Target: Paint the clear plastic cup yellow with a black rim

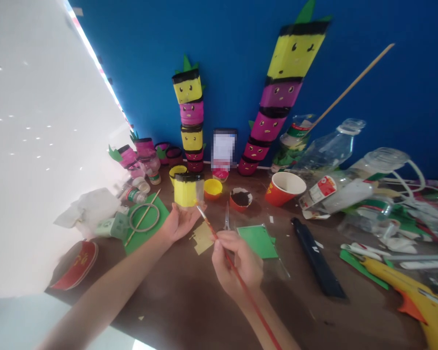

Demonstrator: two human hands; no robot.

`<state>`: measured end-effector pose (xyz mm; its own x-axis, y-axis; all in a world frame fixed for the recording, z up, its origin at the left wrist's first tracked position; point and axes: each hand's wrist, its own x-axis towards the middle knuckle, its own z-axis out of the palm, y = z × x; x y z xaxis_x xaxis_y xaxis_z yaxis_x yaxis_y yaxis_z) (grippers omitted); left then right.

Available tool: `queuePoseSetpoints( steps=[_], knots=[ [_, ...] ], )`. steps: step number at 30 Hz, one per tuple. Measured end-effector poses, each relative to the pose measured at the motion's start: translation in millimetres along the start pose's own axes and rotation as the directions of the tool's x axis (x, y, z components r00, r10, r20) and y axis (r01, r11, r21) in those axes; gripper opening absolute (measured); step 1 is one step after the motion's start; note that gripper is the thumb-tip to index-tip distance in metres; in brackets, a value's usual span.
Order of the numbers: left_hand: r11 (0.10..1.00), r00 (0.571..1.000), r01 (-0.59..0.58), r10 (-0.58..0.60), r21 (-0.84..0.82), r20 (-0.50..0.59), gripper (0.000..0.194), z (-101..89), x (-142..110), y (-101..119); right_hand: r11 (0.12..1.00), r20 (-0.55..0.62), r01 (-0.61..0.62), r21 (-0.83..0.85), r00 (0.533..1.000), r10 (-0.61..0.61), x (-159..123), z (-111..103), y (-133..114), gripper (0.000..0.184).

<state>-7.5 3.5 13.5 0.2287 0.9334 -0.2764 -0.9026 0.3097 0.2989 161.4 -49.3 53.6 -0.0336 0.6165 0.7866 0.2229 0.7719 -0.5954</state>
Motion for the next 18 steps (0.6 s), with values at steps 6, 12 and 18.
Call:
queuePoseSetpoints(
  steps=[6,12,18],
  knots=[
    [1.000,1.000,0.024,-0.024,-0.003,0.010,0.063,0.7,-1.2,1.0,1.000,-0.021,-0.021,0.018,1.000,0.021,-0.7,-1.2,-1.7,0.022],
    [1.000,0.999,0.030,-0.030,0.007,0.024,0.062,2.1,-2.1,0.5,0.999,-0.012,-0.034,-0.015,0.999,0.033,-1.4,-1.0,-2.1,0.021],
    [0.997,0.997,0.076,-0.076,-0.016,0.005,0.069,2.1,-2.3,1.1,0.999,-0.025,-0.025,0.027,0.999,0.026,-0.7,-1.1,-1.0,0.023]
  ],
)
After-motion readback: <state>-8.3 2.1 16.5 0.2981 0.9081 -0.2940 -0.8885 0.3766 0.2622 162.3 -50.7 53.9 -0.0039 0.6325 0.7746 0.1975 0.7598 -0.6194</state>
